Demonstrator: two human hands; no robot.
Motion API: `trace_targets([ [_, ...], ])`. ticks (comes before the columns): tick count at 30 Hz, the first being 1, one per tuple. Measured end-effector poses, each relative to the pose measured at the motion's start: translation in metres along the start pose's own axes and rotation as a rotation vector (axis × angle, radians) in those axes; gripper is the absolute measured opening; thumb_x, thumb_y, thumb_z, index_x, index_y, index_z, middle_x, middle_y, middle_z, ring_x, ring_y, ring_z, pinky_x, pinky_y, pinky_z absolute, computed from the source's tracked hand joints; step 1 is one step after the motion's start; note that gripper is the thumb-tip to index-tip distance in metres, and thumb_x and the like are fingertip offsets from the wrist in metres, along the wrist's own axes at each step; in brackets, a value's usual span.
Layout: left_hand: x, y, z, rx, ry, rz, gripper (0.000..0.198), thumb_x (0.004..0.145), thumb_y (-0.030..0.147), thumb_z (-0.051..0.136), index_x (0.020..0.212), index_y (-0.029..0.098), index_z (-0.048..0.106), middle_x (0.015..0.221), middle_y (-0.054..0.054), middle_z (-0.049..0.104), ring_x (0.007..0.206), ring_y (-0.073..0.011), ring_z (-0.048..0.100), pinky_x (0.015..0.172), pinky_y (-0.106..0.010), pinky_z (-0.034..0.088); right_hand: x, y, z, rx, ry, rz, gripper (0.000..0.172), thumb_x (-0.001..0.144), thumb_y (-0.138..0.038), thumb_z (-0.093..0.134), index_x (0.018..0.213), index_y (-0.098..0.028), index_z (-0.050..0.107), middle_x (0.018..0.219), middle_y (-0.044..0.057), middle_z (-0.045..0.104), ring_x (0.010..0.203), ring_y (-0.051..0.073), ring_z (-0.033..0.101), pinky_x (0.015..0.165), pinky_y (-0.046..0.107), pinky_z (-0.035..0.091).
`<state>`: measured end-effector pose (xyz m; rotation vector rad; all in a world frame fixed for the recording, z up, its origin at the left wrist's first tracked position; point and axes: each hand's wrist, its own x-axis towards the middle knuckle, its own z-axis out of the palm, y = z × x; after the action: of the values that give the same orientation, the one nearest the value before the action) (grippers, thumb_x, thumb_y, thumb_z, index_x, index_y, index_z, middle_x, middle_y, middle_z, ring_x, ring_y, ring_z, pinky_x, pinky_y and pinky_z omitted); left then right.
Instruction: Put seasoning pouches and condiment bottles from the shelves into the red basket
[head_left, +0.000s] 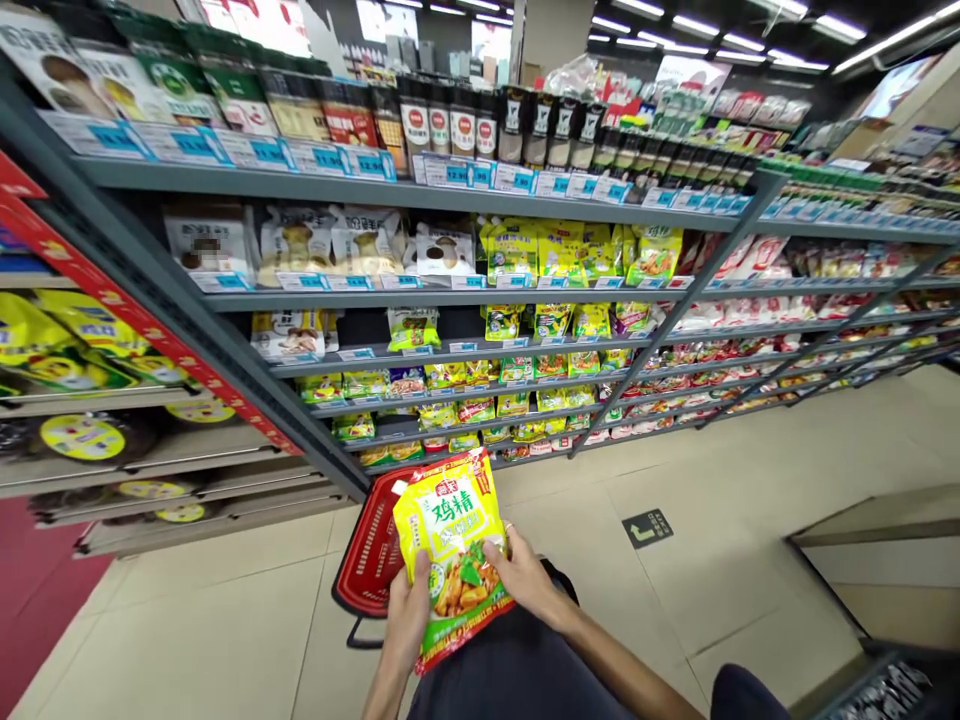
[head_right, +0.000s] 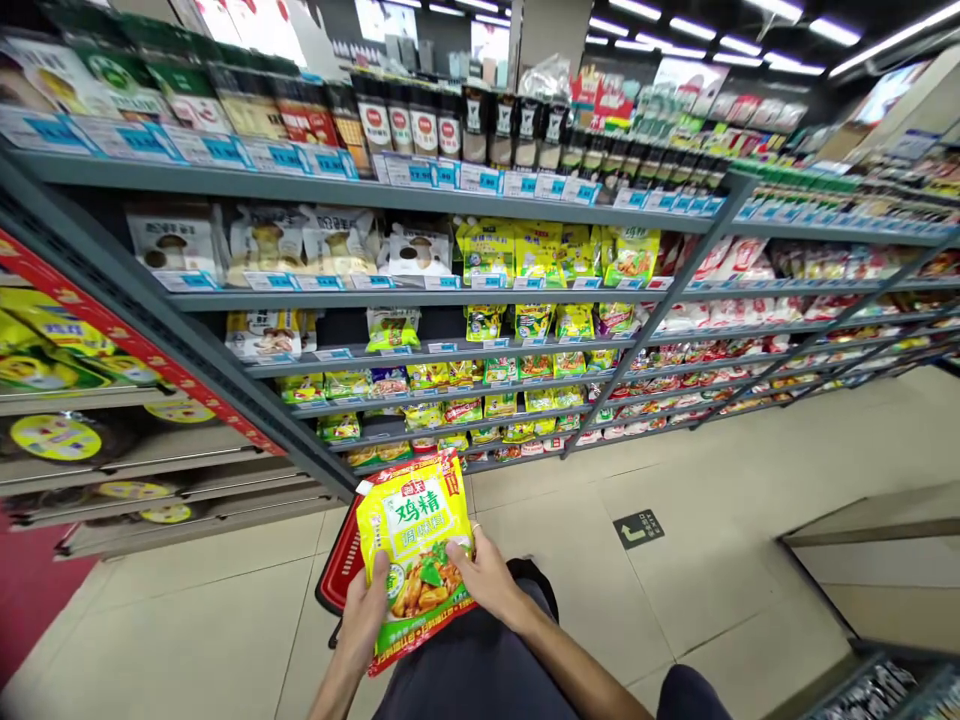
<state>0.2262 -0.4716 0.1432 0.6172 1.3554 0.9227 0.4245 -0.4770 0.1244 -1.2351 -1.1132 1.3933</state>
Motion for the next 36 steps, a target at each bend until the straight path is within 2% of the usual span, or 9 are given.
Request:
trace_targets([
  [5,0.009,0.009,0.001,-0.087,0.009,-0.081,0.061,0.079,0.067,0.070,0.119,0.021,0.062,0.107,-0.014,0.079,0.108,-0.0350,0.074,0.084,-0.043,0.064,0.003,-0.004,0.004,0.024,0.063,-0.004,0.051,0.081,-0.059,0.073,0.116,-0.025,0.060,0.100,0.003,0.076,0.088,0.024,0.070,0.080,0.037,0.059],
  [8,0.009,0.012,0.003,-0.131,-0.010,-0.079,0.061,0.080,0.067,0.070,0.122,0.023,0.061,0.110,-0.014,0.078,0.109,-0.0338,0.074,0.086,-0.043,0.063,0.006,-0.006,0.004,0.073,0.077,-0.016,0.047,0.079,-0.055,0.077,0.113,-0.025,0.062,0.101,0.003,0.077,0.088,0.025,0.071,0.078,0.037,0.060],
  [12,0.007,0.013,0.009,-0.165,-0.109,-0.018,0.066,0.078,0.066,0.073,0.128,0.025,0.059,0.113,-0.012,0.078,0.111,-0.0311,0.073,0.089,-0.040,0.063,0.011,-0.008,-0.002,0.163,0.134,-0.041,0.047,0.081,-0.052,0.077,0.115,-0.024,0.061,0.104,0.005,0.077,0.090,0.024,0.073,0.080,0.038,0.061],
  [16,0.009,0.015,0.019,-0.032,-0.204,0.066,0.066,0.079,0.058,0.076,0.132,0.024,0.059,0.130,-0.013,0.071,0.122,-0.0312,0.067,0.097,-0.039,0.060,0.016,-0.008,-0.011,0.211,0.171,-0.068,0.050,0.081,-0.051,0.078,0.118,-0.024,0.060,0.107,0.006,0.078,0.091,0.024,0.074,0.080,0.037,0.061],
  [18,0.013,0.017,0.023,0.046,-0.205,0.152,0.069,0.081,0.059,0.074,0.136,0.021,0.057,0.138,-0.014,0.066,0.127,-0.0321,0.064,0.099,-0.039,0.058,0.018,-0.008,-0.013,0.222,0.177,-0.074,0.048,0.082,-0.051,0.077,0.117,-0.023,0.060,0.106,0.006,0.078,0.089,0.024,0.074,0.078,0.036,0.061],
  [21,0.018,0.016,0.027,0.119,-0.160,0.258,0.077,0.079,0.064,0.072,0.136,0.015,0.056,0.135,-0.017,0.067,0.123,-0.0349,0.066,0.097,-0.042,0.059,0.018,-0.008,-0.014,0.243,0.204,-0.089,0.045,0.084,-0.051,0.075,0.116,-0.023,0.060,0.105,0.006,0.078,0.088,0.023,0.074,0.077,0.035,0.061],
  [28,0.024,0.010,0.022,0.122,-0.143,0.328,0.080,0.077,0.067,0.072,0.135,0.014,0.057,0.127,-0.017,0.071,0.111,-0.0341,0.071,0.088,-0.042,0.062,0.014,-0.019,-0.012,0.247,0.200,-0.135,0.042,0.083,-0.049,0.076,0.114,-0.025,0.062,0.103,0.004,0.078,0.088,0.022,0.073,0.076,0.033,0.061],
  [36,0.019,0.036,0.036,0.113,-0.210,0.404,0.072,0.084,0.067,0.064,0.132,0.013,0.058,0.130,-0.018,0.069,0.115,-0.0322,0.068,0.092,-0.039,0.059,0.015,-0.053,-0.019,0.236,0.248,-0.160,0.038,0.087,-0.053,0.070,0.110,-0.024,0.062,0.099,0.002,0.078,0.082,0.019,0.072,0.072,0.030,0.060],
])
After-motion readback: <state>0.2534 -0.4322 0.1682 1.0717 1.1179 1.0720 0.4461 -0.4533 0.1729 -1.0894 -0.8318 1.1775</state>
